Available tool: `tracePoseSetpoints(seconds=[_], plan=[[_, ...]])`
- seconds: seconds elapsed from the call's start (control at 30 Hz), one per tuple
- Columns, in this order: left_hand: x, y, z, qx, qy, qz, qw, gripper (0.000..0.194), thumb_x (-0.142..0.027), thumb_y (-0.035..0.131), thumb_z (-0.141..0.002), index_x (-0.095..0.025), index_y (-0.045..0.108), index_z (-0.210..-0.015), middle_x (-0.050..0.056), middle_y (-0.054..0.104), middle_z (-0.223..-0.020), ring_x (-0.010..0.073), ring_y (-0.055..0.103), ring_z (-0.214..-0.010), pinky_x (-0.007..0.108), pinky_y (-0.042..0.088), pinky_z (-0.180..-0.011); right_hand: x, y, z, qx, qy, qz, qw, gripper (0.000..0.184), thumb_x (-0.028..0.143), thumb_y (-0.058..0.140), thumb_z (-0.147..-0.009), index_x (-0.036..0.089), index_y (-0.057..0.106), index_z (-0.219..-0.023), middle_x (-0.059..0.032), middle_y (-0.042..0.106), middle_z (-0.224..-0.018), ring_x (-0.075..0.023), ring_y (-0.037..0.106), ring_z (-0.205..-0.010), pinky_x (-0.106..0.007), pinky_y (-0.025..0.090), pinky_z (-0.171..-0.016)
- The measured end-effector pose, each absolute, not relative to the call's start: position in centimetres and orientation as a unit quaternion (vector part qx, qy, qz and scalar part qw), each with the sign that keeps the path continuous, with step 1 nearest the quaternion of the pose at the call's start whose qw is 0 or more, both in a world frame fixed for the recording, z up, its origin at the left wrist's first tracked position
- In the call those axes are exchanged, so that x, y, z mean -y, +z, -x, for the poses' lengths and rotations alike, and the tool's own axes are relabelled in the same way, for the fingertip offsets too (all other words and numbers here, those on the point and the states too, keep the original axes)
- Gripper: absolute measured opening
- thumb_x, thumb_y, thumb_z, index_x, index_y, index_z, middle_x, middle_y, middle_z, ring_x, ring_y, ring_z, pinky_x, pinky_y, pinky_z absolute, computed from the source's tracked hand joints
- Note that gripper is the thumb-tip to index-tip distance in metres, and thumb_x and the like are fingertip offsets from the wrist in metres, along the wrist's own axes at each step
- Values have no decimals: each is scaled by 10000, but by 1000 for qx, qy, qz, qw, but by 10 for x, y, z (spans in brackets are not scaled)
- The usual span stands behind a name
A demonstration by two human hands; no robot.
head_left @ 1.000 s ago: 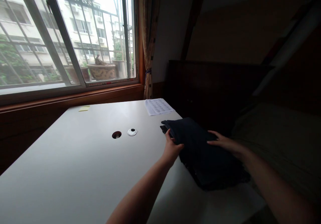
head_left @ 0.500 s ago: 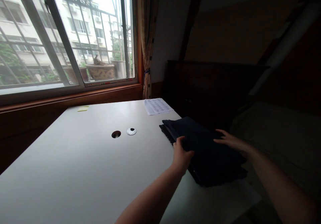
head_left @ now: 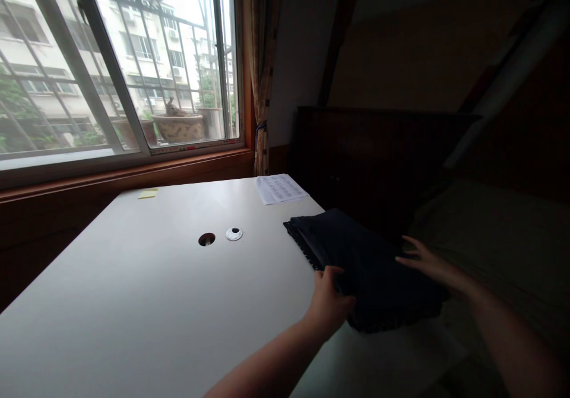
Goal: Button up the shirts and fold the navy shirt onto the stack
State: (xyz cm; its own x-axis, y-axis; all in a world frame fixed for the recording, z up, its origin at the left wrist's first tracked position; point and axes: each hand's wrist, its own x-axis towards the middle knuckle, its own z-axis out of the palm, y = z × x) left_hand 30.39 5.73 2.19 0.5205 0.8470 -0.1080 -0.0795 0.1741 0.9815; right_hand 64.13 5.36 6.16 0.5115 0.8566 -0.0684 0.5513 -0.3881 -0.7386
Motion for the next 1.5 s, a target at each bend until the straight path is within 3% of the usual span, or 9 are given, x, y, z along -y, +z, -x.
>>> tracePoseSetpoints(seconds=[0.1, 0.27, 0.47, 0.53, 0.7, 1.0, 1.17, 1.33, 1.5], plan=[[-56, 19, -276, -340, 304, -561, 691, 701, -75, 808, -603, -259, 560, -1233, 103, 422, -1294, 132, 617, -760, 320, 579, -667, -49, 65, -652, 439, 230, 826, 269, 787, 319, 617, -799, 244, 299, -1515, -270, 603, -1286, -381, 648, -1137, -433, 535, -931], [-57, 25, -214, -319, 300, -687, 580, 617, -15, 667, -728, -292, 565, -1270, 107, 388, -1329, 128, 675, -806, 297, 581, -716, -69, 81, -633, 571, -9, 814, 110, 663, 238, 503, -850, 142, 388, -1496, -275, 527, -1381, -419, 553, -1255, -536, 415, -1074], [-67, 20, -151, -318, 324, -757, 470, 391, -94, 534, -866, -270, 579, -1212, 107, 428, -1317, 204, 626, -1060, 355, 579, -882, -143, 91, -533, 731, 26, 664, 156, 591, 501, 352, -976, 208, 444, -1482, -92, 421, -1554, -268, 391, -1436, -394, 258, -1224], [-71, 12, -131, -320, 331, -780, 424, 349, -103, 518, -877, -252, 574, -1188, 112, 432, -1322, 207, 615, -1065, 395, 554, -937, -169, 84, -506, 745, 45, 653, 126, 661, 551, 329, -969, 182, 392, -1514, -97, 353, -1595, -286, 330, -1469, -431, 244, -1229], [-76, -7, -88, -316, 344, -812, 351, 329, -127, 503, -894, -227, 533, -1206, 139, 454, -1304, 205, 631, -1004, 387, 553, -878, -209, 54, -457, 766, 65, 634, 83, 695, 596, 259, -981, 177, 379, -1523, -121, 364, -1583, -307, 332, -1467, -525, 270, -1198], [-76, -6, -84, -302, 326, -845, 297, 318, -140, 486, -911, -237, 545, -1208, 129, 541, -1250, 236, 614, -1102, 391, 532, -932, -194, 36, -414, 831, 35, 551, 68, 707, 592, 319, -989, 191, 273, -1570, -96, 233, -1638, -266, 192, -1520, -500, 135, -1239], [-73, -6, -84, -302, 317, -854, 280, 339, -116, 481, -899, -235, 545, -1210, 129, 554, -1248, 236, 612, -1119, 392, 530, -945, -198, 36, -415, 856, 48, 509, 75, 666, 593, 327, -997, 265, 262, -1573, -42, 236, -1641, -244, 219, -1514, -481, 141, -1241], [-74, -7, -84, -295, 312, -858, 281, 395, -117, 476, -899, -243, 530, -1270, 126, 568, -1261, 231, 610, -1132, 398, 526, -972, -220, 38, -446, 817, 56, 569, 79, 655, 584, 194, -1019, 239, 271, -1571, -37, 229, -1644, -205, 218, -1514, -412, 210, -1230], [-74, -7, -84, -296, 292, -868, 271, 545, -90, 517, -854, -284, 504, -1364, 98, 574, -1320, 238, 573, -1200, 414, 504, -1026, -231, 38, -513, 722, 25, 691, 37, 675, 560, 244, -995, 171, 360, -1534, -117, 335, -1600, -278, 242, -1505, -521, 145, -1227]])
